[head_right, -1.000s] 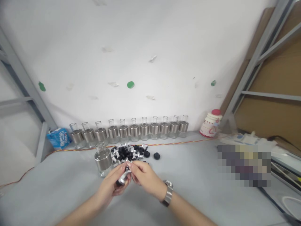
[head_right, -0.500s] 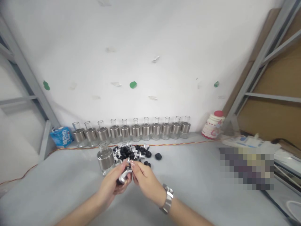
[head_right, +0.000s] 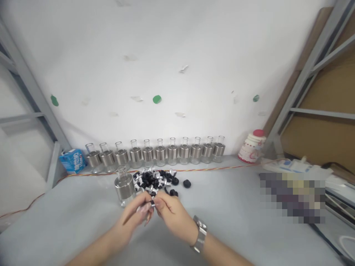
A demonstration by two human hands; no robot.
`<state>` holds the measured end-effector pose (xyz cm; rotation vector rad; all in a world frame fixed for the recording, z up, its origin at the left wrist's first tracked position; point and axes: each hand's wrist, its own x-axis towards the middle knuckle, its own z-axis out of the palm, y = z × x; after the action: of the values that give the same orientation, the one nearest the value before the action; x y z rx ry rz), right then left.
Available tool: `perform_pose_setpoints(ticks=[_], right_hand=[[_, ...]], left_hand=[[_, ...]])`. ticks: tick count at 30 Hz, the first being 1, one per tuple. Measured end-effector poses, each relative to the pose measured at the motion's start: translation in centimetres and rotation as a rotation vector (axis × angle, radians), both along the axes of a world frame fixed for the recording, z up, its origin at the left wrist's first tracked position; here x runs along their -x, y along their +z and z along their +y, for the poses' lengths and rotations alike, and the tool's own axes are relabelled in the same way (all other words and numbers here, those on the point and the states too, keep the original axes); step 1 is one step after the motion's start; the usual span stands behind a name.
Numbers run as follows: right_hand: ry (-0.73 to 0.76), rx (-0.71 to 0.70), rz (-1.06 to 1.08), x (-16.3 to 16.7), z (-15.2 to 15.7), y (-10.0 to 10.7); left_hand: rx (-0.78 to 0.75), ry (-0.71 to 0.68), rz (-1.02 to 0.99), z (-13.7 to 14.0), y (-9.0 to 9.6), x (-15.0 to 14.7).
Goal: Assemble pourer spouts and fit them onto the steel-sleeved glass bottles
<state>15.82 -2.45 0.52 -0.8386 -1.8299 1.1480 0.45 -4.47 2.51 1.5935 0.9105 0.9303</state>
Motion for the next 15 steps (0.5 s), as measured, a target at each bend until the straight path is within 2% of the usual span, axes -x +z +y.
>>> perform_pose_setpoints(ticks=[4,7,11,15], right_hand=[[-0.004,-0.091,-0.056,-0.26,-0.06,0.00],[0.005,-0.153,-0.096,-0.48,0.00,0.15],[0.018,-0.233,-0.135,-0.75,0.02,0.61],[-0.013,-0.239,-0.163,-0.84,-0.07,0.96]], left_hand=[[-0.249,0.035,0.272,0.06,0.35,0.33],[-0.351,0.050,0.377,0.14,0.40,0.51],[-0.304,0.033,0.372,0.12,0.47,0.53],[-0.182,0.048,0.274,0.10,0.68,0.44]])
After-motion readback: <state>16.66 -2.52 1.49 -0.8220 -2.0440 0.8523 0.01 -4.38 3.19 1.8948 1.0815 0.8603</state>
